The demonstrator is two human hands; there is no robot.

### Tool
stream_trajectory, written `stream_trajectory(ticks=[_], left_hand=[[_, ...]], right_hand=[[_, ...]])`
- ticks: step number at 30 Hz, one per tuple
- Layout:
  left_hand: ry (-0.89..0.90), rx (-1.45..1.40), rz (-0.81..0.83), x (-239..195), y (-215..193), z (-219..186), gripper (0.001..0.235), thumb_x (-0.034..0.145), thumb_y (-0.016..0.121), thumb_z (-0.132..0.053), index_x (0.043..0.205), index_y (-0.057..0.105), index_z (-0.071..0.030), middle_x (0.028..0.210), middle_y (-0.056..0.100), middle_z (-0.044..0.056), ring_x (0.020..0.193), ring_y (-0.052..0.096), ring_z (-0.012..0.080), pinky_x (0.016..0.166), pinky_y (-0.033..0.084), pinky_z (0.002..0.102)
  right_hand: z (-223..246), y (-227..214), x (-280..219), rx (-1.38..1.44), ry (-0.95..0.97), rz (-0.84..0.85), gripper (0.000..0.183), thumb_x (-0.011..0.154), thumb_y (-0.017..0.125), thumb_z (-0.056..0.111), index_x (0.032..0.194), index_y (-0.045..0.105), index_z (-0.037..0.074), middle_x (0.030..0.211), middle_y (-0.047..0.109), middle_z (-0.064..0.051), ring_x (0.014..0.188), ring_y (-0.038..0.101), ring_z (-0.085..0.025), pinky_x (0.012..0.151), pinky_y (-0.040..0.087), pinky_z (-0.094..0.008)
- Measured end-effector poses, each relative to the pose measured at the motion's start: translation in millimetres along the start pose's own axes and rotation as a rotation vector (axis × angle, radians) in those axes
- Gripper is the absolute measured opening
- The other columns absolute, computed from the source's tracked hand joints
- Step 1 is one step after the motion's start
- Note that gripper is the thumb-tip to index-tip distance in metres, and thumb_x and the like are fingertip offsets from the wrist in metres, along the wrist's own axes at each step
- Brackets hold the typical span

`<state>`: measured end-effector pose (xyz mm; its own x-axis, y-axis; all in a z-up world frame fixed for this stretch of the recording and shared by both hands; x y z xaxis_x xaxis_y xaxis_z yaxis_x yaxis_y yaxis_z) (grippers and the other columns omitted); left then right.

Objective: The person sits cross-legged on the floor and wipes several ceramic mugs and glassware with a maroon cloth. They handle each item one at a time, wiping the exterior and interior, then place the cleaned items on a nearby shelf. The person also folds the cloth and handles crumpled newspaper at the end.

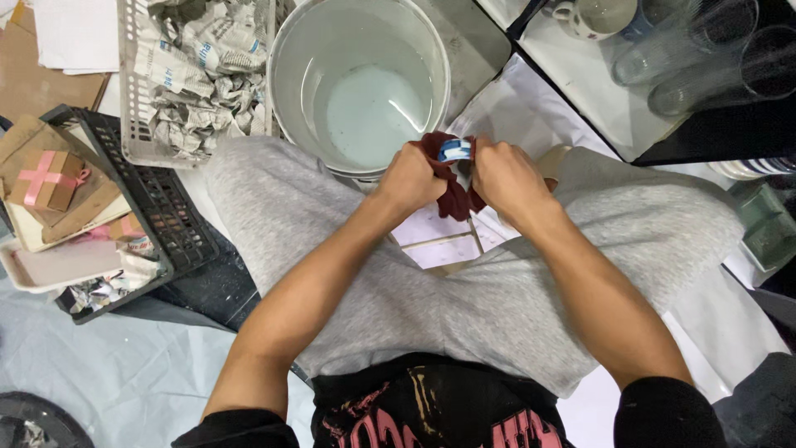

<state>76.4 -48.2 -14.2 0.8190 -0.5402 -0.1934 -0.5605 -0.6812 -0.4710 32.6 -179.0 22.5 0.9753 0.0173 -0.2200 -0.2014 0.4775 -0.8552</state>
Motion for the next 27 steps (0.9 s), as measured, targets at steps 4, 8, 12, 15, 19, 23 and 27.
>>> stream_trajectory(ticks=[4, 8, 12, 15, 19, 23, 27], left_hand=[[0.401, -0.012, -0.223, -4.2, -27.8, -50.0, 0.033, 0.087, 0.071, 0.001, 0.119, 0.069, -0.007, 0.101, 0.075, 0.017, 0.084, 0.075, 0.0339, 0.070, 0.061, 0.038], [0.013, -0.753, -0.212, 3.4, -12.5, -21.7, 0.035, 0.092, 0.058, 0.004, 0.126, 0.061, 0.000, 0.093, 0.069, 0.012, 0.056, 0.064, 0.0208, 0.042, 0.051, 0.032], [-0.151, -0.654, -0.045, 6.3, 3.4, 2.2, 0.031, 0.095, 0.056, 0.004, 0.125, 0.059, 0.001, 0.086, 0.069, 0.018, 0.052, 0.065, 0.0206, 0.040, 0.052, 0.032], [0.347, -0.185, -0.181, -1.3, -22.2, -27.1, 0.042, 0.082, 0.062, 0.006, 0.123, 0.060, -0.002, 0.091, 0.070, 0.016, 0.069, 0.069, 0.0256, 0.054, 0.057, 0.036], [0.375, -0.460, -0.079, -10.0, -9.6, -29.1, 0.037, 0.088, 0.058, 0.012, 0.123, 0.058, 0.000, 0.103, 0.074, 0.015, 0.082, 0.076, 0.0231, 0.064, 0.065, 0.037], [-0.191, -0.858, -0.133, 12.2, 4.9, 3.2, 0.034, 0.086, 0.052, 0.010, 0.117, 0.059, -0.002, 0.085, 0.069, 0.015, 0.045, 0.064, 0.0204, 0.036, 0.053, 0.036], [-0.136, -0.656, -0.004, 6.5, 6.0, 0.1, 0.025, 0.090, 0.060, 0.006, 0.115, 0.058, 0.002, 0.079, 0.067, 0.019, 0.050, 0.064, 0.0278, 0.040, 0.051, 0.040]], right_hand=[[-5.9, -9.2, 0.0, 0.287, 0.001, -0.206, 0.020, 0.096, 0.055, 0.005, 0.109, 0.061, -0.009, 0.079, 0.066, -0.034, 0.076, 0.069, -0.049, 0.069, 0.053, -0.053], [-9.3, -3.1, 4.9, 0.699, 0.051, -0.451, 0.017, 0.104, 0.056, 0.006, 0.113, 0.065, -0.005, 0.087, 0.072, -0.027, 0.080, 0.071, -0.040, 0.071, 0.054, -0.044], [-31.0, 40.9, 9.1, 0.775, 0.359, -0.033, 0.020, 0.104, 0.060, 0.014, 0.112, 0.064, -0.003, 0.085, 0.067, -0.030, 0.075, 0.066, -0.049, 0.065, 0.050, -0.052], [-13.7, 13.8, 10.5, 0.267, 0.026, -0.052, 0.030, 0.090, 0.062, 0.005, 0.119, 0.061, -0.003, 0.087, 0.069, -0.033, 0.085, 0.067, -0.052, 0.073, 0.052, -0.054], [-10.0, 10.8, -0.4, 0.150, 0.082, -0.073, 0.030, 0.096, 0.058, 0.006, 0.125, 0.058, -0.004, 0.090, 0.068, -0.034, 0.091, 0.068, -0.051, 0.079, 0.053, -0.056], [-4.6, -22.5, 6.3, 0.535, -0.023, -0.435, 0.027, 0.103, 0.056, 0.008, 0.128, 0.061, -0.001, 0.101, 0.071, -0.030, 0.098, 0.070, -0.049, 0.082, 0.056, -0.053], [2.7, -14.0, 3.9, 0.344, -0.133, -0.334, 0.033, 0.095, 0.062, 0.006, 0.124, 0.059, -0.008, 0.093, 0.069, -0.034, 0.090, 0.065, -0.055, 0.077, 0.053, -0.057]])
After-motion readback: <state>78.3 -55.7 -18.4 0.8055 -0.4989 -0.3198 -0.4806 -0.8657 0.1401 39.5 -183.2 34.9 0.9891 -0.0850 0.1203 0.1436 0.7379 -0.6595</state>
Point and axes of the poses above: each hand's wrist, its own x-axis towards the middle knuckle, its own y-axis out of the palm, z = x × y, the point moved 9 cm from there along x, towards the middle knuckle
